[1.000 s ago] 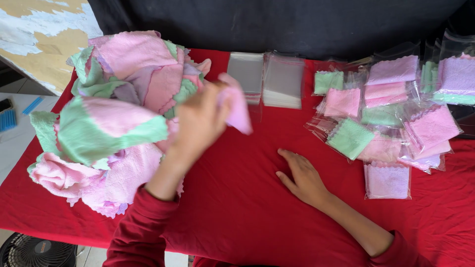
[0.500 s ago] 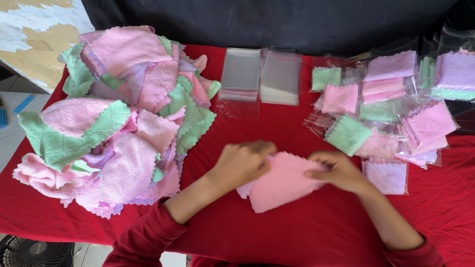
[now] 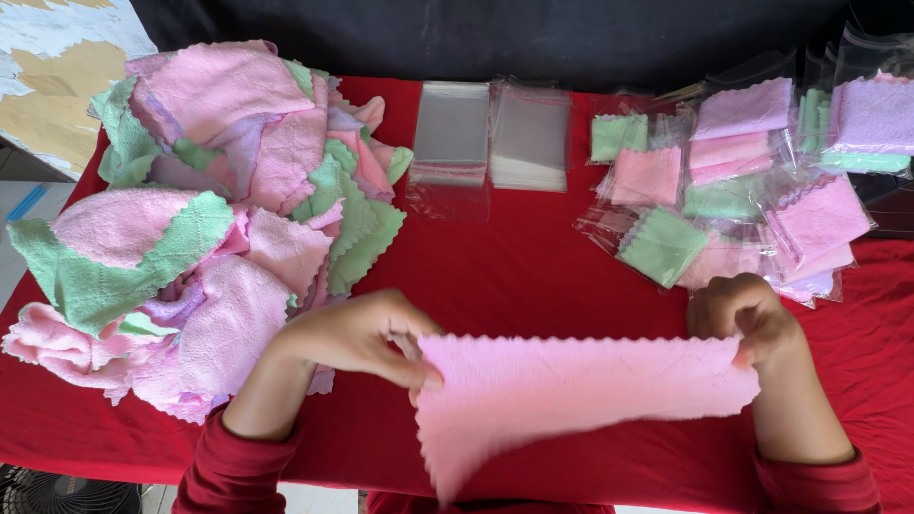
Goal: The person folds several small pink and green cloths by hand on a red surface and places them into clear plastic bags.
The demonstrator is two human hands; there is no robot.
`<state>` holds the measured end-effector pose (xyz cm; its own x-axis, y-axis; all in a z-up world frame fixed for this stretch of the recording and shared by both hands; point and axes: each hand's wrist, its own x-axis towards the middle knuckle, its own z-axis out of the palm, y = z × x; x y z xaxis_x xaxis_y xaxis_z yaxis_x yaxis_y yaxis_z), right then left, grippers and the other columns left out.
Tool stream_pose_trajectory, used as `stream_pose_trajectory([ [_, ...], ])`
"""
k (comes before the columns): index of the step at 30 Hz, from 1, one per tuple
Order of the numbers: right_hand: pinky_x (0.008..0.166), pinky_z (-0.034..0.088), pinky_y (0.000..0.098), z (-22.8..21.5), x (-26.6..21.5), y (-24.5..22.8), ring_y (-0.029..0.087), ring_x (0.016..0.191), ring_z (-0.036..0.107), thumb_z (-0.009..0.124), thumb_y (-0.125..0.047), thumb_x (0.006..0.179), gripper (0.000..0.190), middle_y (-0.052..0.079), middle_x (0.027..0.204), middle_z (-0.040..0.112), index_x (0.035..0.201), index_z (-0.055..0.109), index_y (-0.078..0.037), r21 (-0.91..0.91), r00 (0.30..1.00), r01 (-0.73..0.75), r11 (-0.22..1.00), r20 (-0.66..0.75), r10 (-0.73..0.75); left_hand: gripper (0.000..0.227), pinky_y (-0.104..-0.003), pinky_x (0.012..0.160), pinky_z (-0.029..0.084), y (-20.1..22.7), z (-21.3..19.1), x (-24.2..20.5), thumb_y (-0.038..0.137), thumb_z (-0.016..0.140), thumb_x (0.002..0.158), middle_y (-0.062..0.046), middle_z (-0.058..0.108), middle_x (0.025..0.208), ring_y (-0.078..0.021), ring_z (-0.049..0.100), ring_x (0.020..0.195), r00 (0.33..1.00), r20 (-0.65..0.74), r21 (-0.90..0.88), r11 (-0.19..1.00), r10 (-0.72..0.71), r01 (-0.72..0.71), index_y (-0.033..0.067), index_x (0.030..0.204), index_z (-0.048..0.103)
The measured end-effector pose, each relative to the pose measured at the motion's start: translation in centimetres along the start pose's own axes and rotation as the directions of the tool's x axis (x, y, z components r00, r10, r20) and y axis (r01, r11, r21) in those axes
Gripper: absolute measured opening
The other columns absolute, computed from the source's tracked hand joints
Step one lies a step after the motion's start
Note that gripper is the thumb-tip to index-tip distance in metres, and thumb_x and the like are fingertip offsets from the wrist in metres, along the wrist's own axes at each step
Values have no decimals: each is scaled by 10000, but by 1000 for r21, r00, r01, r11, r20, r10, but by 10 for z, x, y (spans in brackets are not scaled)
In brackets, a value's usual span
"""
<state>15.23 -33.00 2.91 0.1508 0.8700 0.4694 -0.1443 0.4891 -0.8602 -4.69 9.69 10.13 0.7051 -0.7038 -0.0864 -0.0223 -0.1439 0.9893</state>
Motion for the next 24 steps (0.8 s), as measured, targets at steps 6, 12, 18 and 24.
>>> stream_pose_trajectory([
  [6,481,343,257,-17,-7,1,99,521,495,820,-159,820,121,17,602,666,837,815,-39,-459,717,-691,558,-530,452,412,-235,608,478,-39,-31,16,269,744,929,26,574,589,-74,699,670,828,-503,140,921,-250,363,124,623,509],
  [12,669,620,416,7,47,29,333,682,775,663,-63,941,222,318,1034,787,1105,746,63,-309,395,-917,252,-787,473,328,-315,645,602,-113,-37,40,318,640,947,-141,794,936,-196,781,746,680,-609,106,807,-409,581,52,1110,745],
  [18,703,652,368,-2,21,70,216,714,771,664,-293,972,368,36,870,725,1332,637,-220,-564,545,-735,-378,-822,167,539,-526,596,579,-167,-13,65,474,672,906,-132,726,887,-370,742,760,495,-852,453,230,-172,861,102,1275,546],
  [24,864,588,527,81,88,62,442,1026,701,689,-335,932,460,230,1172,708,1286,670,-42,-852,858,-487,-194,-508,74,763,-601,1184,199,-130,46,91,417,639,939,-304,314,1563,-494,242,1475,795,-557,779,484,243,398,21,1535,375],
])
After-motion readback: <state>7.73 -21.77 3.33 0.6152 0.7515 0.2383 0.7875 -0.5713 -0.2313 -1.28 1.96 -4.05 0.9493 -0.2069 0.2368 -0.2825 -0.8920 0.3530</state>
